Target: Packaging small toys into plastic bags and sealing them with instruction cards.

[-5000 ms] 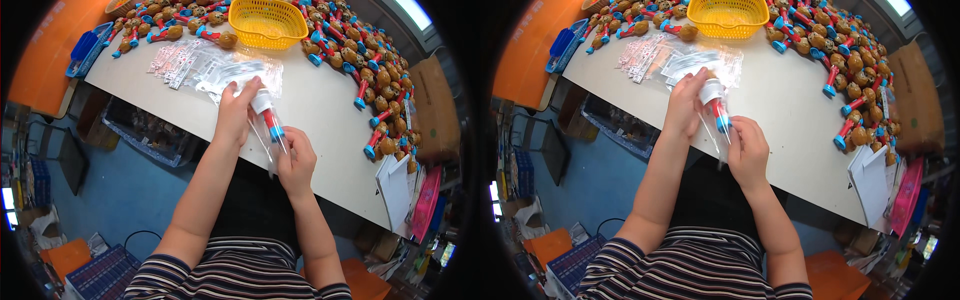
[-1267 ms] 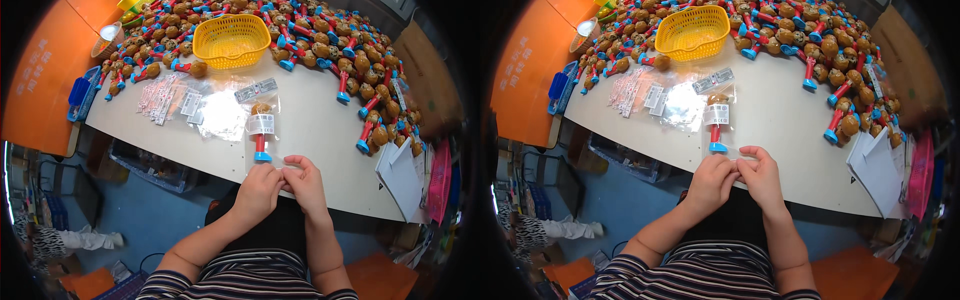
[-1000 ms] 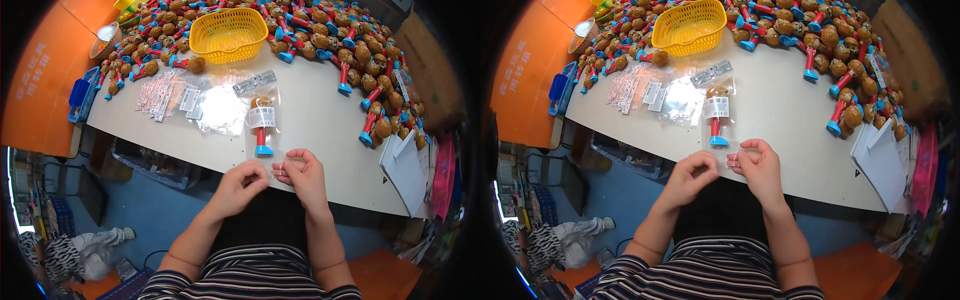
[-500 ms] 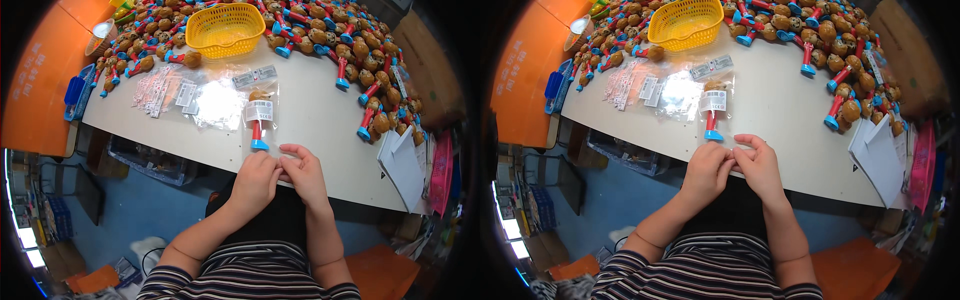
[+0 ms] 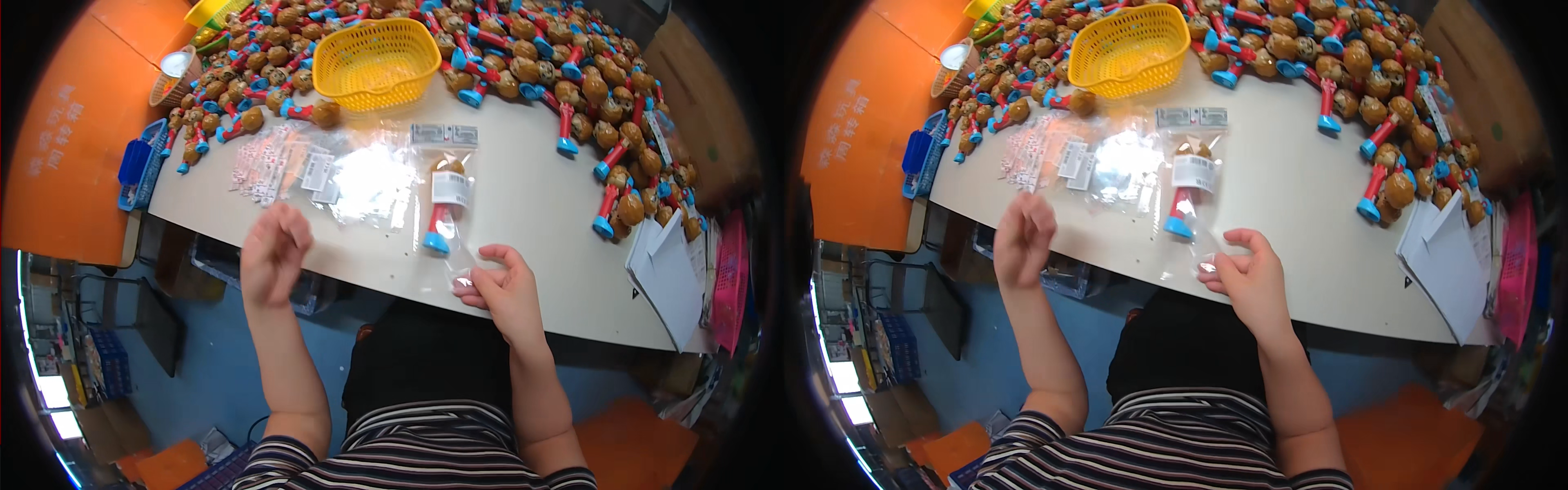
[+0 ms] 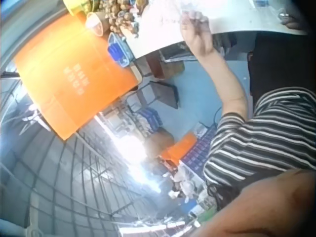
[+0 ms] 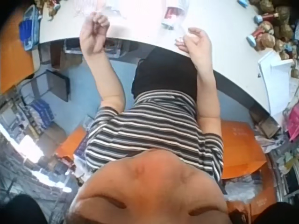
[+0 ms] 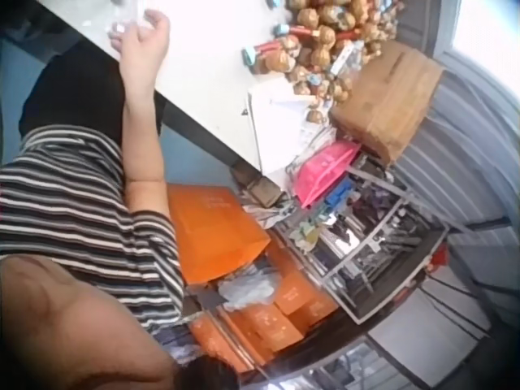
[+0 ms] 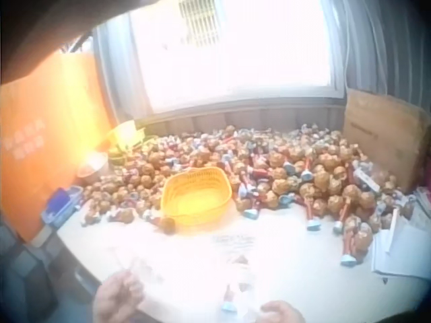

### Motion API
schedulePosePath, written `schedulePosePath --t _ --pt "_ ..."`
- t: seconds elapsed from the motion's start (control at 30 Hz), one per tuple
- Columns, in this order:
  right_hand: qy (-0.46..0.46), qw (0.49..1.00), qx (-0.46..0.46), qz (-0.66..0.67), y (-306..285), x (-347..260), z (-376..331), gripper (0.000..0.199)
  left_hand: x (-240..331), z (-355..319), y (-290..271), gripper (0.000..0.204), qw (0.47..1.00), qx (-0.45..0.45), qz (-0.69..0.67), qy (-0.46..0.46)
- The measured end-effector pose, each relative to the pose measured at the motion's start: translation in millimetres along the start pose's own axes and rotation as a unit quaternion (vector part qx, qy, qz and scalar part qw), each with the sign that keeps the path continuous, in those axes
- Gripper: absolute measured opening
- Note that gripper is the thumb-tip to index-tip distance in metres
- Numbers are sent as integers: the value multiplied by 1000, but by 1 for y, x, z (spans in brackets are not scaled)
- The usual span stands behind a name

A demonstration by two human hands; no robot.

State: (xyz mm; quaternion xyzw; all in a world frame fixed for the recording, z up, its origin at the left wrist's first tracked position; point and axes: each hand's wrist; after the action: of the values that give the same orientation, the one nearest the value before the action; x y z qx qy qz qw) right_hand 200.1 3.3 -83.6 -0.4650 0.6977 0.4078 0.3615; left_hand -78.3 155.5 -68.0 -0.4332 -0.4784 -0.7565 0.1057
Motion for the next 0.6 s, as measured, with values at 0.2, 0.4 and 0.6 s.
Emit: schedulePosePath --t 0.2,0.4,0.6 --pt "-13 1000 -1 -1 -1 10 -6 29 -1 181 21 21 987 50 153 15" --pt "-4 1000 -10 1 1 11 -5 26 -27 260 4 28 519 90 847 -73" --pt "-81 990 26 -115 -10 10 -17 27 -7 141 29 18 658 17 738 147"
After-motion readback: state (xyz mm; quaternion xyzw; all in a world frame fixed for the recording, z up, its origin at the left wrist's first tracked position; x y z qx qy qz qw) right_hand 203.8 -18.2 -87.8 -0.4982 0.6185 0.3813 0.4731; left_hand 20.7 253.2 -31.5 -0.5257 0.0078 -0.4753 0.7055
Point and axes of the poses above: each hand's wrist, its own z-axis towards the middle knuckle, its own y-axis out of the palm, x = y × z, and after that the axes turned 11 degrees about -x, right-handed
